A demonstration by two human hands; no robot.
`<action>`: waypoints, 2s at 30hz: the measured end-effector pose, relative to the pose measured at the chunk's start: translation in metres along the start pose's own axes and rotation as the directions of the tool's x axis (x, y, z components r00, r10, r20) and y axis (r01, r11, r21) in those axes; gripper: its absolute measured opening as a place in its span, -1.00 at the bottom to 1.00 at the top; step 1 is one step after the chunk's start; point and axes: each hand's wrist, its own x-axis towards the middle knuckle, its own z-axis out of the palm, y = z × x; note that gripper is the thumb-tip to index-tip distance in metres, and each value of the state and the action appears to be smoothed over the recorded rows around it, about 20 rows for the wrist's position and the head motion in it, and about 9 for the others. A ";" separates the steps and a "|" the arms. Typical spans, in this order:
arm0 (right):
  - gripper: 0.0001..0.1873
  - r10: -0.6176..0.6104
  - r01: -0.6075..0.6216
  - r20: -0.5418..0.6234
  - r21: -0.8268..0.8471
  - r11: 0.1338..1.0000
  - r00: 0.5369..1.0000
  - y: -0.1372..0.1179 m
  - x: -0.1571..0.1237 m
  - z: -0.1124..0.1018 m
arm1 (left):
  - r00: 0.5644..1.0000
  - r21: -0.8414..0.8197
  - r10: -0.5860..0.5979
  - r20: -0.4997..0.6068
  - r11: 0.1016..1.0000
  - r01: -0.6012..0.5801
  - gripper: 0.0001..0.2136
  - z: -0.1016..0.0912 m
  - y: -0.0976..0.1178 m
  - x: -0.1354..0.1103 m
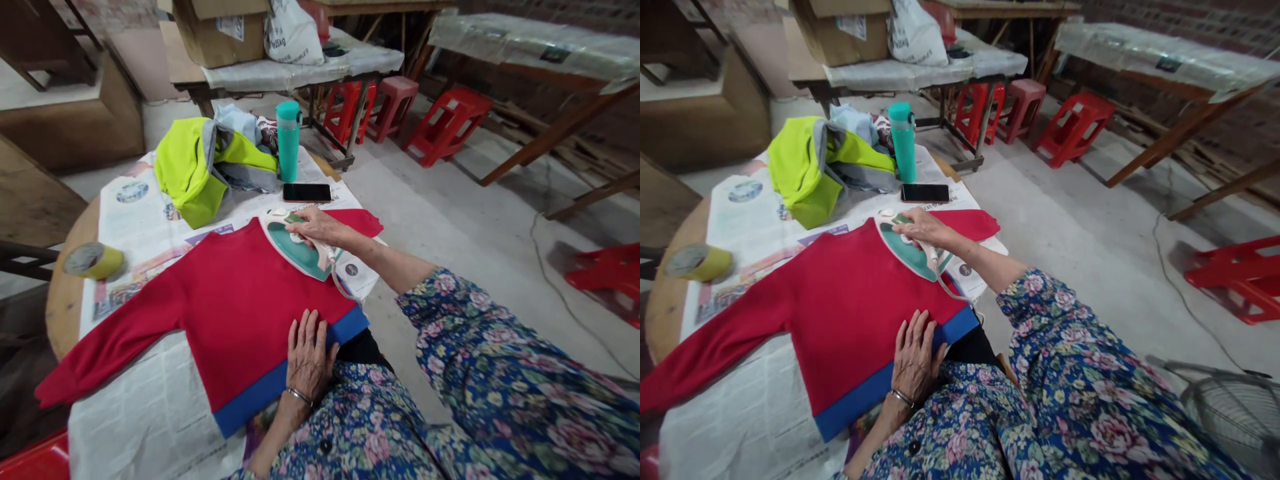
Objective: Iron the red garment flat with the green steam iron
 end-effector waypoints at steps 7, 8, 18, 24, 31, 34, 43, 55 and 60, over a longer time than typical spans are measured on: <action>-0.65 0.250 -0.191 -0.386 0.186 0.964 0.888 0.033 -0.053 -0.037 | 0.999 0.026 0.016 -0.042 1.000 -0.015 -0.67 0.002 -0.002 0.004; -0.65 0.276 -0.212 -0.420 0.194 0.958 0.865 0.038 -0.059 -0.042 | 0.999 0.030 0.019 -0.041 0.999 -0.018 -0.67 0.003 -0.002 0.005; -0.77 0.125 -0.095 -0.316 0.107 0.990 0.940 0.043 -0.133 -0.036 | 1.000 0.026 0.020 -0.011 0.999 -0.020 -0.65 0.006 -0.010 0.003; -0.81 0.028 -0.032 -0.099 -0.042 0.999 0.995 0.043 -0.137 -0.010 | 0.999 0.022 -0.001 -0.043 1.000 0.002 -0.65 0.005 -0.008 0.002; -0.67 0.092 -0.056 0.121 -0.274 0.960 0.988 0.060 -0.163 -0.021 | 0.991 0.023 0.034 -0.128 0.999 -0.031 -0.83 -0.002 -0.003 -0.003; -0.65 0.036 0.047 0.224 -0.355 0.934 0.974 0.048 -0.158 -0.018 | 0.993 0.001 0.049 -0.111 0.999 -0.050 -0.85 -0.003 -0.003 -0.006; -0.73 -0.068 0.284 0.464 -0.413 0.865 0.883 -0.005 -0.084 0.049 | 0.981 -0.069 0.064 -0.182 0.995 -0.077 -0.88 -0.007 0.001 -0.003; -0.68 -0.043 0.424 0.732 -0.344 0.838 0.680 -0.021 -0.063 0.088 | 0.956 -0.131 0.160 -0.244 0.972 -0.196 -0.84 -0.003 0.001 -0.003; -0.75 -0.054 0.323 0.681 -0.274 0.906 0.730 -0.031 -0.046 0.105 | 0.954 -0.183 0.134 -0.268 0.965 -0.187 -0.88 -0.005 0.004 -0.001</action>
